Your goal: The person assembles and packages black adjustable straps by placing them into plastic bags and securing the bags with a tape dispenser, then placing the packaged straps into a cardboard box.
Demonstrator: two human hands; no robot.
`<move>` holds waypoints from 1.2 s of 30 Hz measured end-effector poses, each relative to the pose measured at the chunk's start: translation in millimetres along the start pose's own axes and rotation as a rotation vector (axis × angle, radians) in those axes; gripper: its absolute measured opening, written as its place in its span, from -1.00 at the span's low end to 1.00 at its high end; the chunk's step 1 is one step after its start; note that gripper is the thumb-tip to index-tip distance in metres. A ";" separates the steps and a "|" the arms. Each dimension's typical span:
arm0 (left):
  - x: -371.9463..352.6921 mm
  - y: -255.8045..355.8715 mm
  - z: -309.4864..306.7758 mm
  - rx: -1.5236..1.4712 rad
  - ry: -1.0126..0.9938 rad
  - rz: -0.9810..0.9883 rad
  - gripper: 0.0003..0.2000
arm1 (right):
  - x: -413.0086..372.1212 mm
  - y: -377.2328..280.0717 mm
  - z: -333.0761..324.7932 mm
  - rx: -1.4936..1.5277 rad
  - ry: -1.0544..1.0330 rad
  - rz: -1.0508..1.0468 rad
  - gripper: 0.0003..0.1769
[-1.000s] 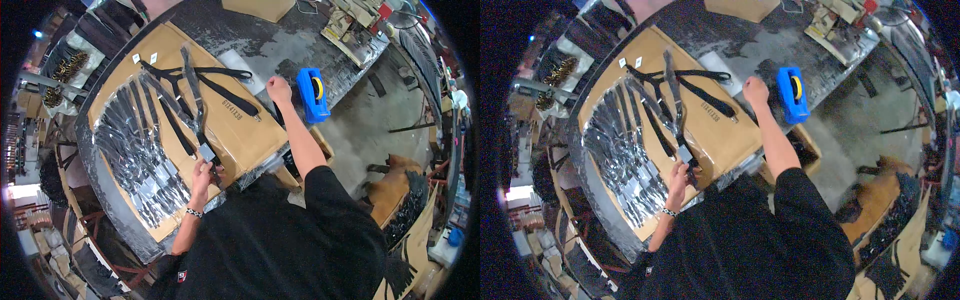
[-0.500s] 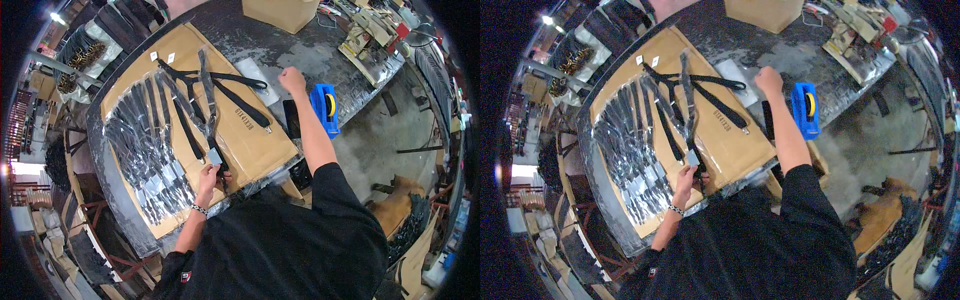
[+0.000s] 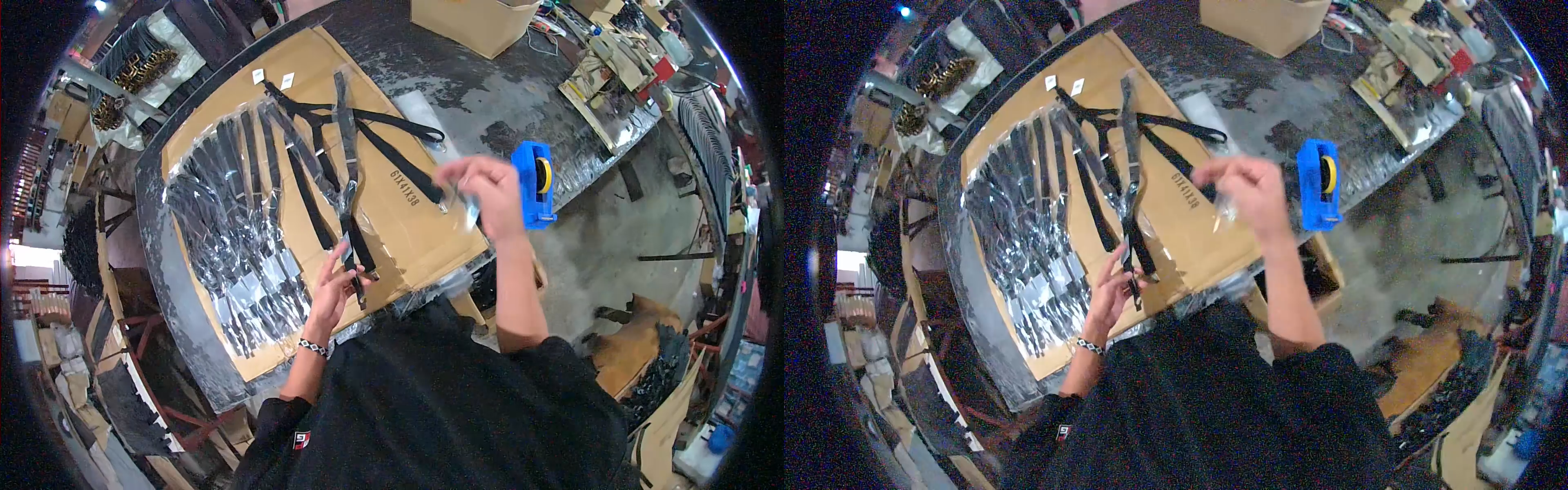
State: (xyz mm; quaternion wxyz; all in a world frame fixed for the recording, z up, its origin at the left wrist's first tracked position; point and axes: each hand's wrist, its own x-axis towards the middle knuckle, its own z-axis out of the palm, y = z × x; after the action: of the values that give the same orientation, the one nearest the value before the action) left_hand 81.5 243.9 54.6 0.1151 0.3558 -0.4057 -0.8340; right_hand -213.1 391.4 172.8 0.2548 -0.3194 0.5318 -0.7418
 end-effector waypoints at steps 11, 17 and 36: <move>7.6 11.1 0.1 -0.052 -0.035 -0.046 -0.65 | -98.9 71.1 107.1 -0.197 -0.290 0.482 -0.80; 7.5 14.8 -4.4 0.270 -0.183 -0.022 -0.64 | -98.5 90.3 104.0 -0.476 -0.325 0.413 -0.83; 24.7 -5.9 -1.1 0.690 -0.095 0.386 -0.68 | -83.0 114.6 104.9 -0.596 -0.222 0.419 -0.72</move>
State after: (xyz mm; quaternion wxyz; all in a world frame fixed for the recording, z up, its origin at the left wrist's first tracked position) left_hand 65.0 235.1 37.4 0.1245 0.2521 -0.7263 -0.6272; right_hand -75.4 350.4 71.0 0.3529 -0.3423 0.7471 -0.4474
